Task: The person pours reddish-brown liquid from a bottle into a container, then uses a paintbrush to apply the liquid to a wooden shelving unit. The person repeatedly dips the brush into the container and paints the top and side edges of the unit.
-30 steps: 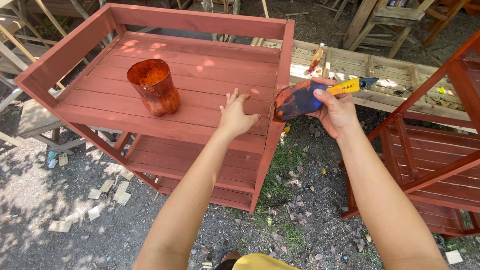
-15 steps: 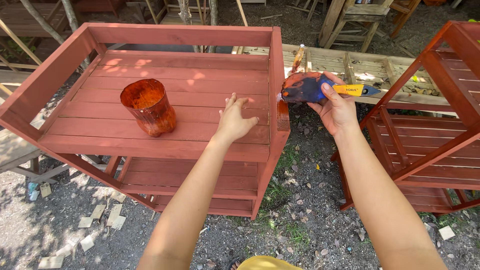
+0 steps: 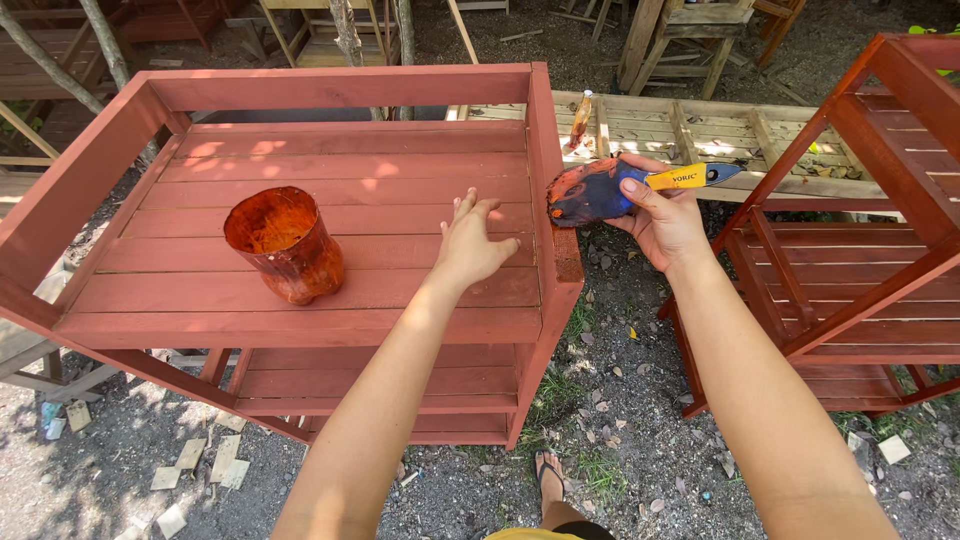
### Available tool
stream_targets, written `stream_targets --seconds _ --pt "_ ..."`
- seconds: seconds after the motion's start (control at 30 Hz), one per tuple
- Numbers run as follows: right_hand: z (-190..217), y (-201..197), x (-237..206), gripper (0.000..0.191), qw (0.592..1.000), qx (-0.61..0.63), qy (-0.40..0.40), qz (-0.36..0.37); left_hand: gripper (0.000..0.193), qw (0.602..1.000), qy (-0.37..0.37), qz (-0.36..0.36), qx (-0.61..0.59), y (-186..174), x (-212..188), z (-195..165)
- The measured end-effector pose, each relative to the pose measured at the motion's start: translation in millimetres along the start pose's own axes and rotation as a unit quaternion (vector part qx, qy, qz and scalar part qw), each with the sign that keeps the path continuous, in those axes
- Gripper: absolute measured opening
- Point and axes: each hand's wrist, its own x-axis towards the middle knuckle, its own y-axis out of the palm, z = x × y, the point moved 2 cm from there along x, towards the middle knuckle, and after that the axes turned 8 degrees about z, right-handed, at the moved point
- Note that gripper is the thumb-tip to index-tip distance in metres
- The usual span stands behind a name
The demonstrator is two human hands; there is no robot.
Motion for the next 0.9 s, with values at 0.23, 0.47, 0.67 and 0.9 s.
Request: stream_targets --seconds 0.23,0.47,0.67,0.9 --pt "-8.0 -10.3 40.5 0.046 1.0 -0.006 -0.005 0.004 0.078 1.0 -0.015 -0.02 0.006 -14.1 23.9 9.5" --pt "-22.5 -21.8 79.5 0.044 1.0 0.002 0.0 0.008 0.079 0.999 -0.043 -0.011 0.022 -11.8 46.1 13.5" --pt "-25.9 -20.9 100.7 0.043 1.0 0.013 -0.019 0.001 0.079 0.999 -0.047 -0.007 0.018 -9.5 56.5 14.8" --pt "-20.4 -12.6 76.8 0.042 0.997 0.071 -0.023 0.037 0.08 0.999 -0.049 -0.016 0.018 -10.4 57.2 21.6"
